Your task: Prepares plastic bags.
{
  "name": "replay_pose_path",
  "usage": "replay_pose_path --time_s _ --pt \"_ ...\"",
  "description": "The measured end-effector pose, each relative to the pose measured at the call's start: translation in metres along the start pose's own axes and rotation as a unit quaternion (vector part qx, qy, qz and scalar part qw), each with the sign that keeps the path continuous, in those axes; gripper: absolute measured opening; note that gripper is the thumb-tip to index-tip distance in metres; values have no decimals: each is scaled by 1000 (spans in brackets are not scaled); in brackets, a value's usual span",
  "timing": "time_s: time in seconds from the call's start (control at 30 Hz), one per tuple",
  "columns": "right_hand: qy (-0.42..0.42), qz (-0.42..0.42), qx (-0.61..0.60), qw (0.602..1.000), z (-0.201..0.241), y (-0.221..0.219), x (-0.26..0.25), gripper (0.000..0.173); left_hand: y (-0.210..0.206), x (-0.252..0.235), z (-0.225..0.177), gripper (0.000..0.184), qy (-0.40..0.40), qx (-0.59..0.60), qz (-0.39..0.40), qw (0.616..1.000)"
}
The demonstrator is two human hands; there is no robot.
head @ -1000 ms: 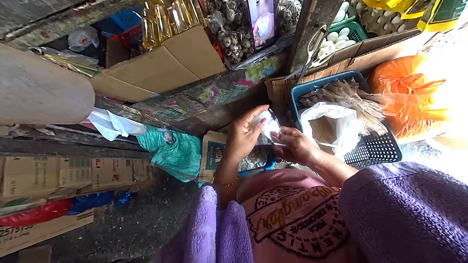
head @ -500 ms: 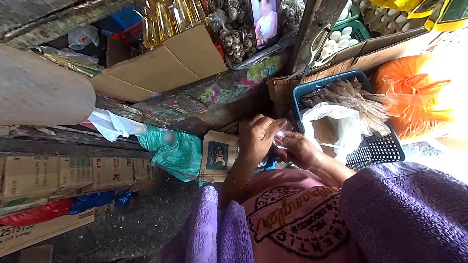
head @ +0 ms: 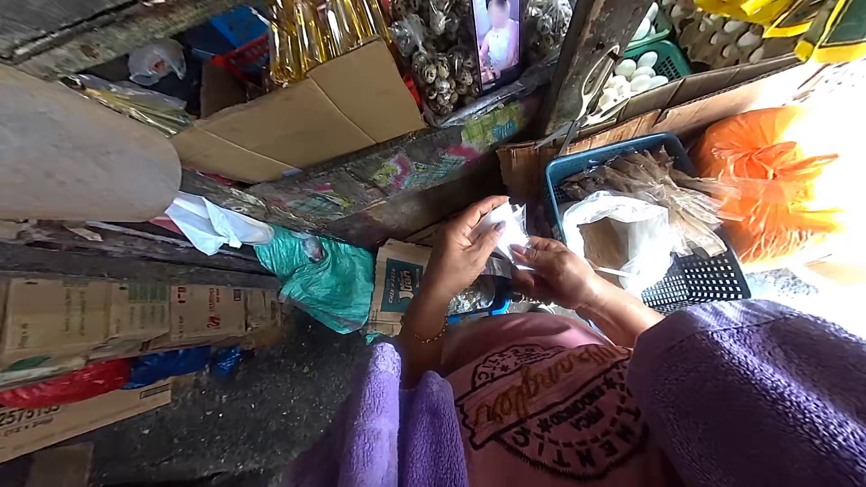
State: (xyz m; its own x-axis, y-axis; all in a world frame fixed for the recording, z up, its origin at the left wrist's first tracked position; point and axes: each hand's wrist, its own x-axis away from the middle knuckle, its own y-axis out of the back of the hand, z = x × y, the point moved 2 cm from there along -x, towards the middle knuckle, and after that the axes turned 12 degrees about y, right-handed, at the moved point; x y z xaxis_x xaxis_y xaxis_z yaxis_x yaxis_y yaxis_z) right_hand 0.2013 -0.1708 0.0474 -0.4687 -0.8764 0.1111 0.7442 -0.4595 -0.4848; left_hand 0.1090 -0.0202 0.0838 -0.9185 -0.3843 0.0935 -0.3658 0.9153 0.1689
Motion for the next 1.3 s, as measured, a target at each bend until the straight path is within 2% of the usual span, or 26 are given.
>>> replay_pose_path --time_s 0.17,0.23,0.33,0.5,0.6,0.7,0.8,0.87,0.97,1.13,1.23,1.3 --pt "-2 4 19 1000 -1 -1 0 27 -7 -2 4 26 -27 4 -18 999" --pt "3 4 20 1000 -3 1 1 28 -10 -3 5 24 -51 -29 -10 998" --pt "5 -7 17 1000 -5 2 4 28 -16 -6 3 11 -77 -87 -37 993" --pt "3 -17 6 1000 -6 5 8 26 -28 -13 10 17 -129 -107 -83 982" --pt "5 -2 -33 999 -4 8 10 26 -24 -11 8 13 -133 -94 -50 985" --pt "-1 6 -58 998 1 12 11 29 -15 -10 4 24 -93 -26 48 994" --pt "-7 14 -66 998 -1 13 10 29 -13 -11 8 27 -79 25 78 994" --pt "-6 20 -64 998 -3 12 10 30 -13 -11 10 24 -78 33 65 994" --pt "-7 18 -51 999 -6 9 11 28 -17 -9 12 10 -66 28 -7 997" --pt "0 21 -41 999 -10 6 8 26 -24 -11 17 12 -92 -23 -84 992" --pt "-16 20 -66 998 -9 5 9 32 -20 -10 18 15 -99 -39 -93 990" --pt "-22 21 -85 996 -6 7 10 32 -13 -7 14 18 -82 -29 -45 995"
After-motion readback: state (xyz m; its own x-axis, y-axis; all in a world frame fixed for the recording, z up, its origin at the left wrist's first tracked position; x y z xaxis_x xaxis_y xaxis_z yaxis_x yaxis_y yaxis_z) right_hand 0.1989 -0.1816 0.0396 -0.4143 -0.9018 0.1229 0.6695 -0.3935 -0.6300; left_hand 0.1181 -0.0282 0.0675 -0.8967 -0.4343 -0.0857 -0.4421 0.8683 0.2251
